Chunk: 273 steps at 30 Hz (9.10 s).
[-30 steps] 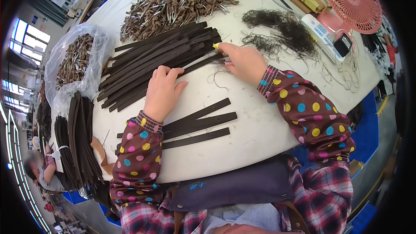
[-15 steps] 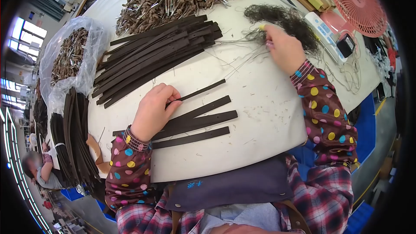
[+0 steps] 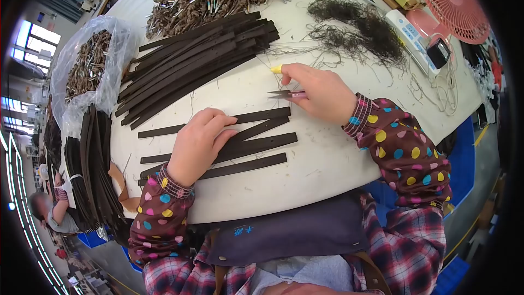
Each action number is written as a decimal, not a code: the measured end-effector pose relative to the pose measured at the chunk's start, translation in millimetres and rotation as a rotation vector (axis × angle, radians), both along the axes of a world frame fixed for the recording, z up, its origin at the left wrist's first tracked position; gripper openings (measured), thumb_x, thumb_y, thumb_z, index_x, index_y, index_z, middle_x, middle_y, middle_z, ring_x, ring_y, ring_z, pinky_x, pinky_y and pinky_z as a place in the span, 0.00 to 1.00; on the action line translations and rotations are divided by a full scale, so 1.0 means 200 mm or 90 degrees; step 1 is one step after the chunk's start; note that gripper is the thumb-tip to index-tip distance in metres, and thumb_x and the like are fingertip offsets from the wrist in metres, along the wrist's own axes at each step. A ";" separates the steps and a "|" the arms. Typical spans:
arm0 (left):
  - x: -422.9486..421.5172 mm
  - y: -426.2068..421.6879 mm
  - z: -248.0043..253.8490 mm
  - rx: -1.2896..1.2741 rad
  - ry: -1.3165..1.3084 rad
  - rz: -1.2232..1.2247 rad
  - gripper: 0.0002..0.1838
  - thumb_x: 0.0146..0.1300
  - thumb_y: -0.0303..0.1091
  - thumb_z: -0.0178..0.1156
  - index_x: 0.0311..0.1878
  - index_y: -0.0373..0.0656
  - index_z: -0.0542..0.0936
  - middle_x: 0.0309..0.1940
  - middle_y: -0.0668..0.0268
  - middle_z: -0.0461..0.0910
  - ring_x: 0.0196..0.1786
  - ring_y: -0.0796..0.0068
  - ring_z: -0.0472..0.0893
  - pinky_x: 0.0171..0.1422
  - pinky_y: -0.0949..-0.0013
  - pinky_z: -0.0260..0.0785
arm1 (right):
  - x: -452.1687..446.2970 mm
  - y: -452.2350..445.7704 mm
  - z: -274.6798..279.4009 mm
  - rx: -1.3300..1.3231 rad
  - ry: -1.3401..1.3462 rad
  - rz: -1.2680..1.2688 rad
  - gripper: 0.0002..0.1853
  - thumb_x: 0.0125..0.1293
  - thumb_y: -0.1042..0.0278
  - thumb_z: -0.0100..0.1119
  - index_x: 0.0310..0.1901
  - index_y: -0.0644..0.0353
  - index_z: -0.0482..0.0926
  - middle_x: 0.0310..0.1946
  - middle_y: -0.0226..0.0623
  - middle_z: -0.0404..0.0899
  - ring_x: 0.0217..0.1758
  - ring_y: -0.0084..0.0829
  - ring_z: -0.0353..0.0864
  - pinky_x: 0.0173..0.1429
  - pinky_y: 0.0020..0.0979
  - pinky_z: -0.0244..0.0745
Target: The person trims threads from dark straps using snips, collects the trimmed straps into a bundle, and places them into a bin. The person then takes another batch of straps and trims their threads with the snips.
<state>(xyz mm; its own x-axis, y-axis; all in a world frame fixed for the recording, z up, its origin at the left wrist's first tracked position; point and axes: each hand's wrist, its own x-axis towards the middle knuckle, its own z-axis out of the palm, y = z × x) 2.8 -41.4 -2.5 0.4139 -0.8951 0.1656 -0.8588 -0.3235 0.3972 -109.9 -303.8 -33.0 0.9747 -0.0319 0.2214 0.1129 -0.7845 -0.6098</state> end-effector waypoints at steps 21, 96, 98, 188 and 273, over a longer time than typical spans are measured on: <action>0.01 -0.29 -0.03 -0.001 0.280 0.043 0.18 0.58 0.27 0.68 0.49 0.39 0.73 0.36 0.61 0.76 0.31 0.71 0.76 0.38 0.68 0.72 | -0.01 0.11 -0.04 -0.098 -0.072 -0.032 0.28 0.62 0.60 0.66 0.60 0.57 0.67 0.39 0.35 0.77 0.31 0.37 0.82 0.31 0.35 0.76; 0.08 -0.35 -0.01 0.079 0.174 -0.006 0.13 0.58 0.34 0.70 0.43 0.43 0.76 0.37 0.63 0.79 0.36 0.66 0.81 0.40 0.66 0.74 | -0.01 -0.02 0.07 -0.012 -0.043 -0.055 0.24 0.63 0.52 0.66 0.52 0.56 0.69 0.40 0.34 0.74 0.35 0.40 0.81 0.37 0.35 0.76; 0.09 -0.37 -0.01 0.108 0.222 0.009 0.12 0.59 0.33 0.69 0.42 0.43 0.77 0.36 0.64 0.79 0.34 0.70 0.80 0.40 0.67 0.73 | -0.02 -0.01 0.06 -0.049 -0.001 -0.019 0.21 0.63 0.52 0.65 0.48 0.56 0.71 0.38 0.33 0.74 0.33 0.39 0.80 0.35 0.35 0.76; 0.00 -0.25 0.01 0.087 0.112 0.006 0.14 0.59 0.39 0.69 0.41 0.43 0.77 0.36 0.62 0.79 0.35 0.63 0.81 0.39 0.64 0.74 | -0.11 0.05 0.07 -0.072 -0.088 -0.032 0.26 0.61 0.53 0.68 0.52 0.59 0.69 0.37 0.35 0.74 0.35 0.39 0.79 0.35 0.34 0.75; 0.06 -0.30 0.05 0.112 0.067 0.079 0.10 0.56 0.33 0.68 0.35 0.42 0.75 0.32 0.60 0.81 0.34 0.55 0.82 0.37 0.59 0.73 | 0.11 -0.05 0.03 0.059 -0.017 0.006 0.19 0.61 0.68 0.65 0.54 0.54 0.76 0.31 0.36 0.85 0.37 0.42 0.85 0.40 0.38 0.77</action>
